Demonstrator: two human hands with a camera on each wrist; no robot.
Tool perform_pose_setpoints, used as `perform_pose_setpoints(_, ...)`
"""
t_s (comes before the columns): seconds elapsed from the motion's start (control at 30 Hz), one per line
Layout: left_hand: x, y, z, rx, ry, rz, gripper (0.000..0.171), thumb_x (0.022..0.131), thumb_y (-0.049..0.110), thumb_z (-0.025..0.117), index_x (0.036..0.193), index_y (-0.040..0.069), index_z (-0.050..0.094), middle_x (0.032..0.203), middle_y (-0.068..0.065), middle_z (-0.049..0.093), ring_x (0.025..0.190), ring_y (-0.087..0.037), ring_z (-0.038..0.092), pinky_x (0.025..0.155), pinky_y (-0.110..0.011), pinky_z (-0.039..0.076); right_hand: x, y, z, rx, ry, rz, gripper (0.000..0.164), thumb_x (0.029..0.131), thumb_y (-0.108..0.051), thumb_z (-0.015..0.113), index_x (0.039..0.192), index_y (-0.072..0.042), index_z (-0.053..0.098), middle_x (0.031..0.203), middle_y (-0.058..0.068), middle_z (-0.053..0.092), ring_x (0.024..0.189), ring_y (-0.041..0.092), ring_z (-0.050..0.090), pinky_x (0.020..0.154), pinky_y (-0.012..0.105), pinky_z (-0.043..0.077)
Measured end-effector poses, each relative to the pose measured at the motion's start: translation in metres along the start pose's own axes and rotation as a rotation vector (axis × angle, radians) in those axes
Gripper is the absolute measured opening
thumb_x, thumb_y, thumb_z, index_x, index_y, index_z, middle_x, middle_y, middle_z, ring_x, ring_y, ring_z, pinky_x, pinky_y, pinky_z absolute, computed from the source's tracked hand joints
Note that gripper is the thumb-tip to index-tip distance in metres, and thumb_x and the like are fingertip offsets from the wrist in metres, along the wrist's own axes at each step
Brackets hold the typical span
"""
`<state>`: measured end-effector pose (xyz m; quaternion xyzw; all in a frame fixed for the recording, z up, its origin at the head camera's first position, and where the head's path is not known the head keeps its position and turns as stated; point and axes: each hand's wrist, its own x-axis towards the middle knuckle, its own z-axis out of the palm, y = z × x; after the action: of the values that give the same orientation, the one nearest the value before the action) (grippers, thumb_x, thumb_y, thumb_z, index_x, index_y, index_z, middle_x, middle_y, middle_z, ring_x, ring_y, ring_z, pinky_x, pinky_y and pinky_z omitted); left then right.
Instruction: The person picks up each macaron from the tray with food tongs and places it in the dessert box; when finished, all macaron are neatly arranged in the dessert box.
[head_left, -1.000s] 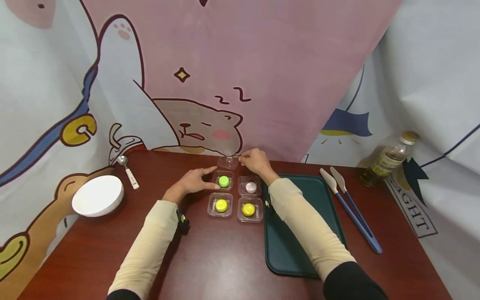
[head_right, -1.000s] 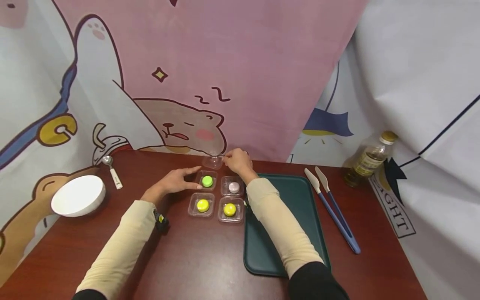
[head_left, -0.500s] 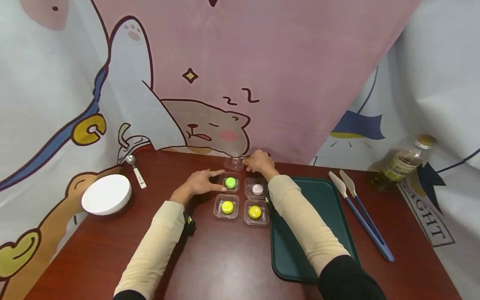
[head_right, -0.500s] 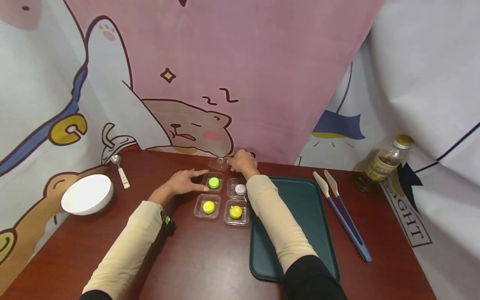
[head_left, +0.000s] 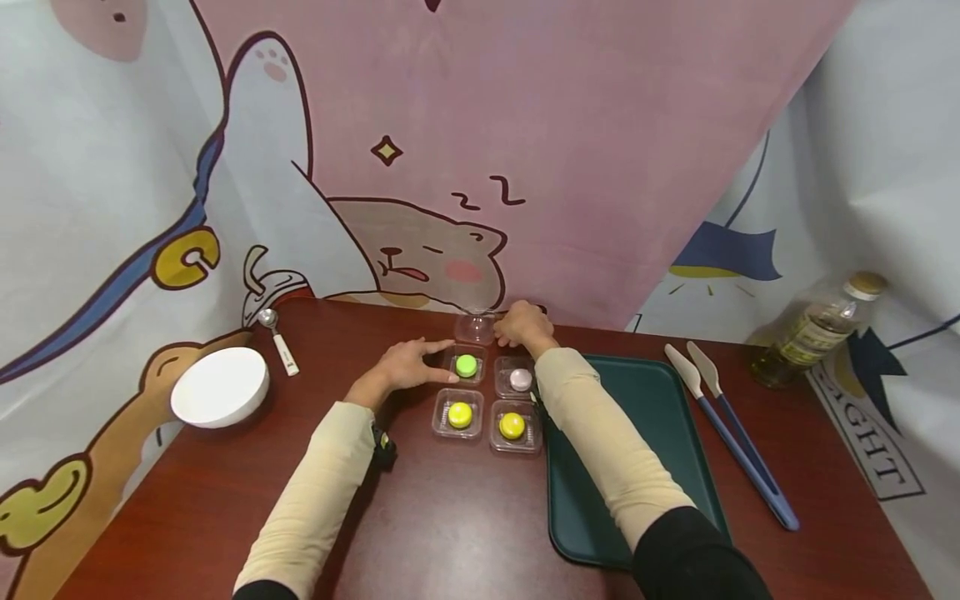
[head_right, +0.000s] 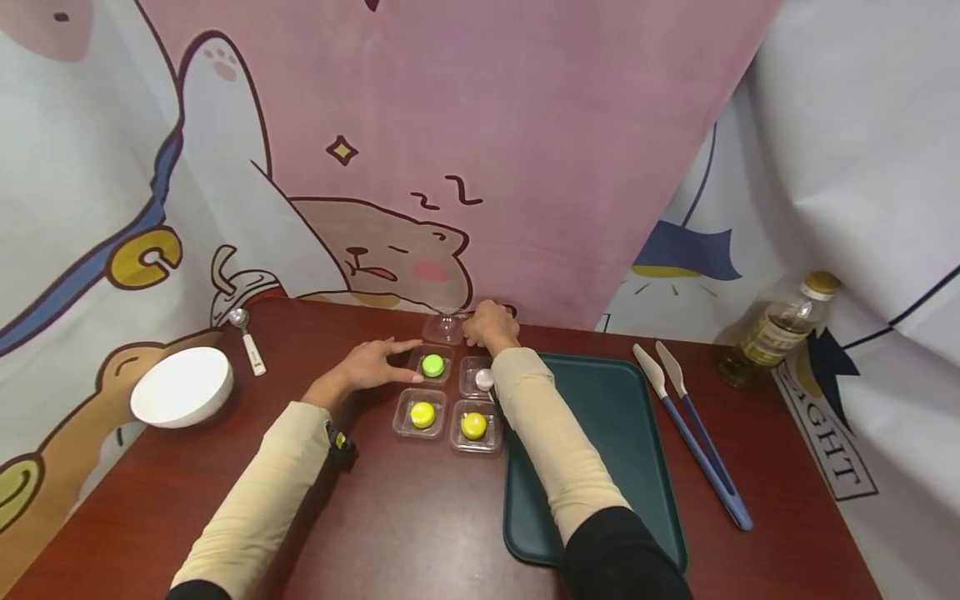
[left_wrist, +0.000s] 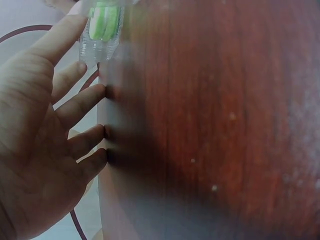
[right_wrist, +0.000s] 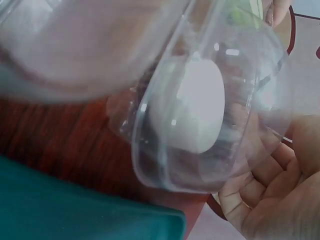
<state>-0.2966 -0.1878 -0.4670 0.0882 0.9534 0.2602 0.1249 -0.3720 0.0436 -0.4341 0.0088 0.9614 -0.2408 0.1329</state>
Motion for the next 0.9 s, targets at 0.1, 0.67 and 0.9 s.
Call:
perform_pose_setpoints(0.1, 0.0, 0.001, 0.0, -0.007, -0.002, 0.002, 0.083, 0.079, 0.066, 0.076, 0.151, 0.04, 0.047, 0.162, -0.021, 0.036, 0.15, -0.044, 0.032, 0.118, -0.065, 0.029, -0.001, 0.002, -0.002, 0.001, 0.005, 0.011, 0.024, 0.094, -0.029, 0.065, 0.084, -0.015, 0.082, 0.082, -0.001, 0.079, 0.077, 0.016, 0.072, 0.069, 0.034, 0.05)
perform_pose_setpoints(0.67, 0.001, 0.003, -0.003, -0.027, -0.02, 0.012, 0.081, 0.081, 0.061, 0.077, 0.152, 0.035, 0.047, 0.161, -0.022, 0.037, 0.152, -0.042, 0.029, 0.12, -0.063, 0.027, -0.01, 0.007, -0.017, 0.042, 0.042, -0.023, 0.025, 0.091, -0.033, 0.063, 0.079, -0.017, 0.079, 0.085, 0.001, 0.08, 0.084, 0.022, 0.075, 0.068, 0.035, 0.05)
perform_pose_setpoints(0.9, 0.001, 0.002, -0.002, -0.027, -0.028, 0.02, 0.084, 0.082, 0.06, 0.077, 0.154, 0.032, 0.045, 0.161, -0.022, 0.037, 0.152, -0.042, 0.028, 0.121, -0.061, 0.028, -0.023, 0.011, -0.024, 0.084, 0.061, -0.085, 0.024, 0.091, -0.029, 0.064, 0.078, -0.016, 0.079, 0.084, 0.002, 0.08, 0.085, 0.025, 0.076, 0.066, 0.032, 0.047)
